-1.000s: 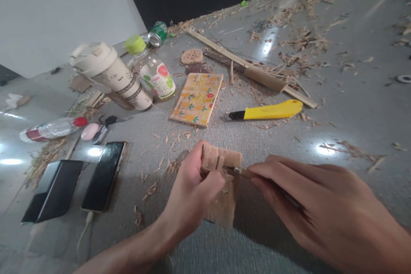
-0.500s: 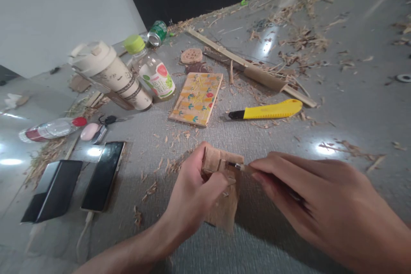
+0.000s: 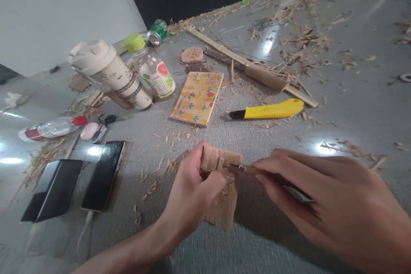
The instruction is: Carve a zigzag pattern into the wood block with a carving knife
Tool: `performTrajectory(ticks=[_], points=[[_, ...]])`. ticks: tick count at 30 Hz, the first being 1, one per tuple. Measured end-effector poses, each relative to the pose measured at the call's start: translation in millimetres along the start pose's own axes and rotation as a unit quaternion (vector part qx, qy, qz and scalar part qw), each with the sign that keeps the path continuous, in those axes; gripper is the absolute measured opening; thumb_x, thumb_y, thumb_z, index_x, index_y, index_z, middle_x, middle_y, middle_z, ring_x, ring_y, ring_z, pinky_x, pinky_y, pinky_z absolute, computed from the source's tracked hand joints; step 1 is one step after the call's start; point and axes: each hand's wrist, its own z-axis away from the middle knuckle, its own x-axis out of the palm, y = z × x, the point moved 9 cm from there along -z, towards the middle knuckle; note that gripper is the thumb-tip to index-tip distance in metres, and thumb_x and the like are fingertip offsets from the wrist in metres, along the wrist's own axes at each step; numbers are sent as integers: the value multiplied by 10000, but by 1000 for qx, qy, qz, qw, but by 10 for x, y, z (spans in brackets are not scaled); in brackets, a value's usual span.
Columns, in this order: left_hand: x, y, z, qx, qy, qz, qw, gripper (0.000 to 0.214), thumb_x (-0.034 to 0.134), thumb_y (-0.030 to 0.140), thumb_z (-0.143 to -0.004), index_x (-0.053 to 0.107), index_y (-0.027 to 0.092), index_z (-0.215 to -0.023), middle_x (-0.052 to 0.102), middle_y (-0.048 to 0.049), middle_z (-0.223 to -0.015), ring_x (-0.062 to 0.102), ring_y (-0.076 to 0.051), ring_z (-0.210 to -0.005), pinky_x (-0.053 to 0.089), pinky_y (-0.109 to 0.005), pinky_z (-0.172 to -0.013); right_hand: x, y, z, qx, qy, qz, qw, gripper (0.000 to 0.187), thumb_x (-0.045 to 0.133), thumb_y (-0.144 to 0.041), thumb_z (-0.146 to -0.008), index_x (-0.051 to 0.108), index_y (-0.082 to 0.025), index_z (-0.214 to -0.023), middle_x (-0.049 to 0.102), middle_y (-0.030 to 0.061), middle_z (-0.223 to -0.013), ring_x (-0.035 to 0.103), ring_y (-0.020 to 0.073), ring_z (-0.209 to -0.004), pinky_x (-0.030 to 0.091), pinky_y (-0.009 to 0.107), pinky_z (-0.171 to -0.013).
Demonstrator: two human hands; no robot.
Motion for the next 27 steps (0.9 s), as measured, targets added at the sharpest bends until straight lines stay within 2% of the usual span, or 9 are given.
performTrajectory(ticks=[3,5,7,10,15,18,22,27], points=[[30,-29,3,3,-16,-6,1000,167,725,281,-869,566,236,-895,564,56,-795,499,-134,-713,415,-280,-627,-17,63,-5,26,10,-8,1000,156,560,-332,-1213,639,-263,-1097,626,-78,-625,490,117,-422,326,301,-442],[64,-28,-1,9,-32,-22,999,169,713,231,-862,548,241,-893,549,62,-789,496,-134,-714,396,-274,-625,3,88,0,31,12,-14,999,142,606,-356,-1196,645,-270,-1089,611,-89,-597,475,118,-408,321,292,-431],[111,-21,-2,9,-54,-34,998,180,693,188,-852,528,249,-892,526,73,-765,489,-132,-699,369,-268,-610,53,86,5,25,5,-17,1000,92,600,-262,-1172,685,-270,-1138,749,-49,-728,603,133,-486,405,286,-478],[151,-11,10,3,-74,-49,996,172,682,175,-867,540,252,-927,533,77,-777,498,-139,-721,378,-273,-626,137,48,5,3,-6,-22,1000,204,558,-168,-1153,740,-258,-1139,869,6,-943,758,158,-653,512,293,-581],[143,32,41,26,-78,-64,995,159,691,196,-898,562,247,-975,565,62,-862,500,-154,-794,426,-305,-700,223,30,-9,-7,-23,-39,999,176,602,-170,-1148,756,-247,-1187,884,6,-1014,798,155,-739,535,277,-640],[159,24,52,20,-92,-47,994,169,673,191,-892,563,250,-1007,559,64,-862,509,-160,-795,430,-314,-708,251,41,-20,-4,-42,-34,999,138,609,-197,-1155,740,-243,-1160,843,-26,-918,760,142,-687,495,270,-605],[186,42,52,24,-107,-53,993,158,687,216,-893,591,246,-1015,596,51,-882,541,-173,-812,425,-324,-717,247,23,-33,-27,-59,-3,998,180,590,-225,-1165,704,-233,-1026,714,-46,-737,615,129,-550,371,280,-528],[187,63,36,40,-116,-78,989,164,687,195,-875,616,237,-1018,633,33,-914,576,-191,-865,435,-333,-754,224,-40,-54,-96,-81,15,992,252,499,-203,-1204,637,-237,-996,658,-50,-739,594,133,-587,359,304,-581]])
